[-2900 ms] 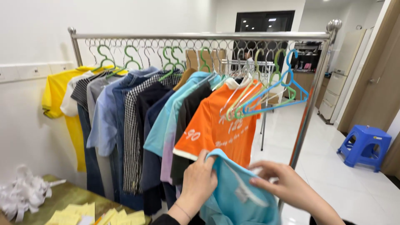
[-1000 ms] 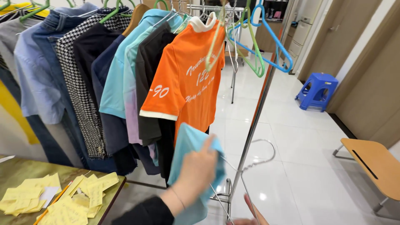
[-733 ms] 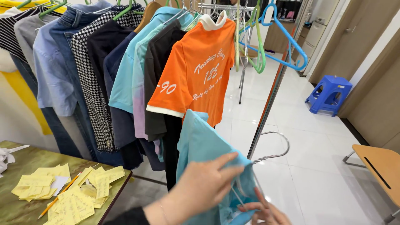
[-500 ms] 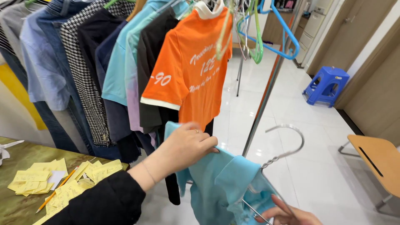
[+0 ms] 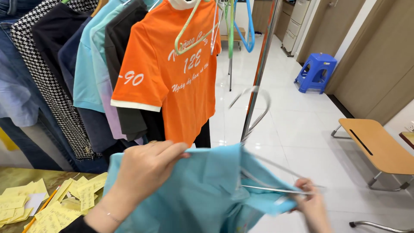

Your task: The person picks up folded t-shirts from a table, places them on hangers, and hangs them on a clothing rack. They repeat this process for several shirts of different colors, including orange, light blue, black, gray, yellow, and purple.

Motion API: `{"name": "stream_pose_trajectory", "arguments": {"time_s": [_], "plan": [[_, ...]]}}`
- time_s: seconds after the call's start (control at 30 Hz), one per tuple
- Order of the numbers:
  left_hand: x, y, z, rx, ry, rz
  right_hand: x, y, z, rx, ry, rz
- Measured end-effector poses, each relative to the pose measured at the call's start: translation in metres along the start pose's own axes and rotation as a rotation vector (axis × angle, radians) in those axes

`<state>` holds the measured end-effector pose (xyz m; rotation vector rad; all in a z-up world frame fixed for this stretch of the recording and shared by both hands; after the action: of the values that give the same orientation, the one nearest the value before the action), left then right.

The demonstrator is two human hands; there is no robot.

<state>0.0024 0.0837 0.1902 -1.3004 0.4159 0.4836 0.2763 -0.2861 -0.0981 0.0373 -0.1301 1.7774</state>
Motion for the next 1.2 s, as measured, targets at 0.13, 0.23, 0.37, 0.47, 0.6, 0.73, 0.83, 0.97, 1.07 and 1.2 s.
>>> {"name": "stream_pose_trajectory", "arguments": {"time_s": [0.13, 0.23, 0.37, 0.47, 0.6, 0.73, 0.83, 0.97, 1.07, 1.2], "plan": [[0.014, 0.051, 0.006, 0.200, -0.215, 0.011, -0.012, -0.011, 0.080, 0.113, -0.099, 0.016], [0.027, 0.063, -0.010, 0.067, -0.245, -0.043, 0.034, 0.015, 0.133, 0.056, 0.100, -0.012], [0.042, 0.063, -0.028, -0.132, -0.117, -0.072, 0.109, 0.063, 0.177, -0.004, 0.343, 0.206], [0.046, 0.065, -0.029, -0.176, -0.013, -0.076, 0.094, 0.069, 0.206, -0.290, 0.492, 0.286], [0.055, 0.057, -0.035, -0.191, 0.097, -0.142, 0.038, 0.039, 0.200, -0.444, 0.952, 0.178], [0.078, 0.035, -0.054, -0.121, 0.243, -0.108, 0.056, 0.046, 0.188, -0.590, 0.781, 0.376], [0.086, 0.020, -0.055, -0.093, 0.208, -0.113, 0.049, 0.046, 0.180, -0.568, 0.765, 0.323], [0.103, 0.016, -0.012, -0.047, 0.105, -0.077, -0.002, 0.028, 0.173, -0.498, 0.603, -0.051], [0.145, 0.027, 0.035, -0.262, 0.177, 0.179, -0.012, 0.024, 0.184, -0.465, 0.601, -0.277], [0.199, 0.036, 0.066, -0.596, 0.331, 0.465, -0.017, -0.003, 0.165, -0.304, 0.718, -0.483]]}}
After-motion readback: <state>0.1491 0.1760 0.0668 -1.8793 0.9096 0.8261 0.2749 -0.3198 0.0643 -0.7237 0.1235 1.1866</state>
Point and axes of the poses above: each hand's wrist, its own y-axis away from the middle knuckle, its own x-axis out of the palm, z = x × y, the point moved 5 cm from there along -y, towards the middle knuckle, and after that the axes turned 6 degrees about -y, right-handed, at the moved point
